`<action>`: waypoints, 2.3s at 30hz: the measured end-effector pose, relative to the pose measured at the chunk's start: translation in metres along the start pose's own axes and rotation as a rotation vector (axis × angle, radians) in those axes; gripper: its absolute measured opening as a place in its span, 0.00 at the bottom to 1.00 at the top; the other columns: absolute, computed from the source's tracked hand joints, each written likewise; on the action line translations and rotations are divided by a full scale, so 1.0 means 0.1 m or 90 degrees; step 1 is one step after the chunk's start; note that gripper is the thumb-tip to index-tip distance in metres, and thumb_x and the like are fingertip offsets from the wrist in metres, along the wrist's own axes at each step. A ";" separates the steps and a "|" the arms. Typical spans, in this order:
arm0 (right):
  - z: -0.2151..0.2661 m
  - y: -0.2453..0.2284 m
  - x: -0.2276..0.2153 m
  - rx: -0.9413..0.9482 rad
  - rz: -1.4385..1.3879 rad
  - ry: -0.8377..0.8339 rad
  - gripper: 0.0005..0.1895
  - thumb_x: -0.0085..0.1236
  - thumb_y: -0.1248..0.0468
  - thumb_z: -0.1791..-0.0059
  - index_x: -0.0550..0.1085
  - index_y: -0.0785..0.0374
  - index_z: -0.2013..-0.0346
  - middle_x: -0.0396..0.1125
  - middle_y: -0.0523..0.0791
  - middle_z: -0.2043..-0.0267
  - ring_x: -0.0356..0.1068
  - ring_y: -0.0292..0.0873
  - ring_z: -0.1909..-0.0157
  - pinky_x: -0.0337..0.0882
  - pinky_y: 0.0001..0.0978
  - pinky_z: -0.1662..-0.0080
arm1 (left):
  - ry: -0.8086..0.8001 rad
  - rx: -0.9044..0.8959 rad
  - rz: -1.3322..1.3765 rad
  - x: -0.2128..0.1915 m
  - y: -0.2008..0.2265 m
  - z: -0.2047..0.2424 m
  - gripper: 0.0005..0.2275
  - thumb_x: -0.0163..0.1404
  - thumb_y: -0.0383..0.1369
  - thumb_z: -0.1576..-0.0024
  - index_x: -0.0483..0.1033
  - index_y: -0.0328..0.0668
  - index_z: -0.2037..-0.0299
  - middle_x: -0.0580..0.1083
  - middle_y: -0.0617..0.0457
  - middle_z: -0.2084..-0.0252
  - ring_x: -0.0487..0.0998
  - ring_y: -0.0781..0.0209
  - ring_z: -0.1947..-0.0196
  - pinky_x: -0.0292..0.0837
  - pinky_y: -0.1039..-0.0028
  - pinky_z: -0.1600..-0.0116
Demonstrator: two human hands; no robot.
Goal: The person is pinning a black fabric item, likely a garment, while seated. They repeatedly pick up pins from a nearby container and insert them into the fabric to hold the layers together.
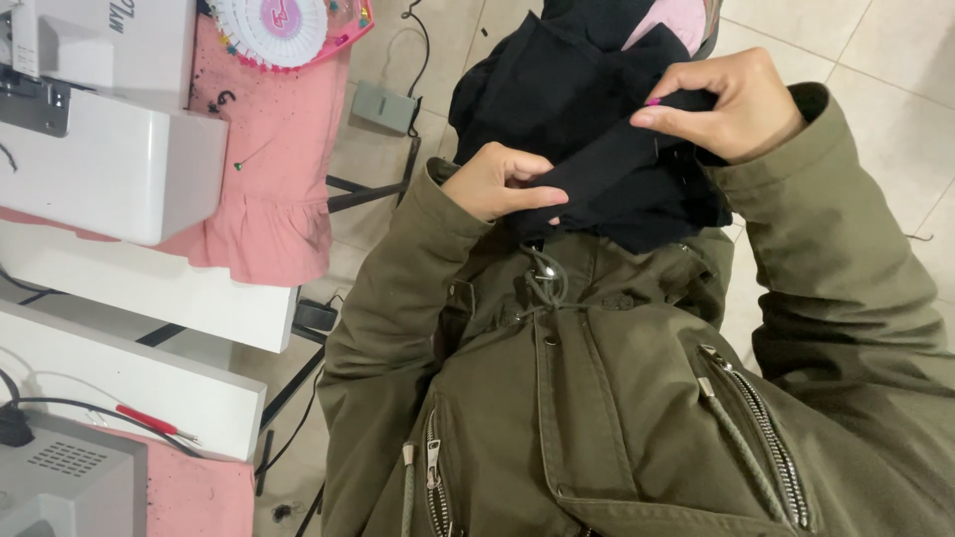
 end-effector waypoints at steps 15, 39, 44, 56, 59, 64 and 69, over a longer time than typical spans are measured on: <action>-1.58 -1.78 2.40 -0.462 0.254 -0.158 0.20 0.67 0.58 0.55 0.77 0.59 0.50 0.72 0.52 0.47 0.69 0.58 0.45 0.70 0.52 0.48 | 0.096 0.101 -0.119 -0.57 -0.17 0.15 0.09 0.61 0.33 0.39 0.83 0.32 0.58 0.83 0.51 0.62 0.80 0.68 0.60 0.77 0.74 0.53; -1.68 -2.49 1.77 -0.471 0.122 -0.083 0.20 0.60 0.66 0.51 0.74 0.57 0.43 0.74 0.47 0.53 0.74 0.50 0.53 0.75 0.43 0.59 | 0.025 0.150 -0.206 -0.59 0.45 -0.09 0.11 0.59 0.36 0.40 0.82 0.34 0.56 0.83 0.51 0.61 0.82 0.65 0.58 0.76 0.74 0.50; -1.41 -2.16 0.39 -0.183 -0.008 -0.093 0.18 0.60 0.66 0.50 0.76 0.56 0.44 0.78 0.46 0.65 0.77 0.39 0.70 0.77 0.31 0.63 | 0.017 0.124 -0.143 -0.27 0.12 -0.10 0.11 0.59 0.36 0.40 0.82 0.35 0.56 0.83 0.51 0.61 0.82 0.65 0.58 0.76 0.73 0.50; -0.36 -1.14 -0.39 -0.030 -0.306 0.045 0.03 0.61 0.75 0.44 0.75 0.74 0.57 0.76 0.54 0.56 0.79 0.44 0.52 0.82 0.33 0.49 | -0.020 0.069 0.009 0.02 1.03 -0.23 0.09 0.57 0.27 0.38 0.79 0.29 0.51 0.82 0.52 0.58 0.81 0.69 0.55 0.75 0.76 0.46; -0.29 -1.19 -0.46 -0.073 -0.249 0.059 0.03 0.62 0.75 0.45 0.75 0.73 0.58 0.76 0.53 0.56 0.80 0.44 0.51 0.81 0.34 0.47 | -0.035 0.047 0.008 0.10 0.99 -0.32 0.10 0.57 0.26 0.38 0.79 0.28 0.49 0.82 0.51 0.56 0.81 0.68 0.54 0.76 0.76 0.44; -0.27 -1.33 -0.54 -0.157 -0.084 0.063 0.03 0.65 0.75 0.48 0.77 0.70 0.62 0.77 0.51 0.58 0.80 0.45 0.55 0.80 0.32 0.52 | -0.013 0.032 0.037 0.19 1.11 -0.39 0.16 0.58 0.23 0.41 0.75 0.30 0.43 0.79 0.51 0.49 0.80 0.67 0.49 0.77 0.73 0.41; -0.21 -1.48 -0.54 -0.237 0.012 0.061 0.05 0.65 0.76 0.51 0.77 0.70 0.62 0.76 0.51 0.58 0.79 0.47 0.55 0.78 0.32 0.54 | -0.015 0.059 0.003 0.19 1.08 -0.50 0.20 0.59 0.23 0.42 0.73 0.30 0.39 0.78 0.50 0.44 0.77 0.67 0.43 0.74 0.73 0.37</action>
Point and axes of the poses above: each hand's wrist, its own z-axis away from the middle knuckle, its own x-axis out of the palm, y = z × x, the point moved 9 cm from there along -z, towards the middle knuckle
